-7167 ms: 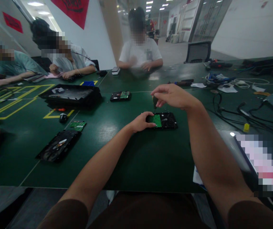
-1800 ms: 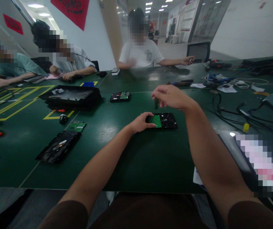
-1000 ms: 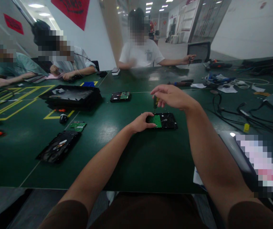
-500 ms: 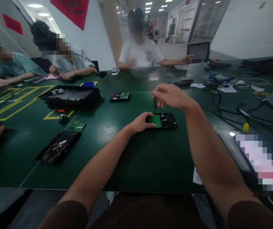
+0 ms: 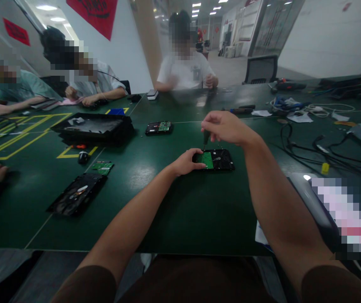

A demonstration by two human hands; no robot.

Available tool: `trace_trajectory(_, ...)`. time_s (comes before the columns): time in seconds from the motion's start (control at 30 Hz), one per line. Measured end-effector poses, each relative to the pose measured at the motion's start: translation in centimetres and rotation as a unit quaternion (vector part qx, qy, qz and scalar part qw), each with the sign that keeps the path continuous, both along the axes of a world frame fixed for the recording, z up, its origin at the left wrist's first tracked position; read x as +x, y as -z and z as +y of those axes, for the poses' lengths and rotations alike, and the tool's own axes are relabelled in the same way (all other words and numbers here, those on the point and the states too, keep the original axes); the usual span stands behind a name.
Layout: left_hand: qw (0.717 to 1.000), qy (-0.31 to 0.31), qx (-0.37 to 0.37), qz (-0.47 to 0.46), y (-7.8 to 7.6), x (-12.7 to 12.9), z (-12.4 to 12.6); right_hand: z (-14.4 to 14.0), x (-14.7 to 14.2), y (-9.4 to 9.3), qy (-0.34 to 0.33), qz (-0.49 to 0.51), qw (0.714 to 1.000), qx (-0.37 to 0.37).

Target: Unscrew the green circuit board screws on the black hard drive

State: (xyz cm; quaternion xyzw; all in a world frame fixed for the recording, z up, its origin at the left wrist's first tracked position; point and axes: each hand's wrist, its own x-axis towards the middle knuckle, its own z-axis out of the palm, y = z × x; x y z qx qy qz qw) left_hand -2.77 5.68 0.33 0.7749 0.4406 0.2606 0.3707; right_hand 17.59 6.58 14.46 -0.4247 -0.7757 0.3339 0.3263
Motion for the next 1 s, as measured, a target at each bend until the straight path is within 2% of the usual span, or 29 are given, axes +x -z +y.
trace_trajectory(0.17, 1.000, -0.003, -0.002, 0.003, -0.12, 0.02, -0.08, 0.22, -0.03, 0.07, -0.018, 0.021, 0.999, -0.033)
trace_trajectory(0.3, 1.000, 0.002, -0.002, 0.003, 0.00, -0.06, 0.06, 0.02, 0.15, -0.24, 0.010, -0.017, 1.000, 0.021)
trace_trajectory(0.43, 1.000, 0.004, 0.004, 0.004, 0.16, -0.11, 0.18, -0.21, 0.16, -0.42, 0.048, -0.033, 0.998, 0.031)
trace_trajectory(0.8, 1.000, -0.002, 0.005, 0.003, 0.32, -0.02, 0.23, 0.28, 0.28, 0.04, -0.019, -0.017, 1.000, 0.000)
trace_trajectory(1.0, 1.000, 0.000, 0.009, 0.006, 0.10, -0.05, 0.09, -0.41, 0.19, -0.62, 0.041, -0.047, 0.997, 0.040)
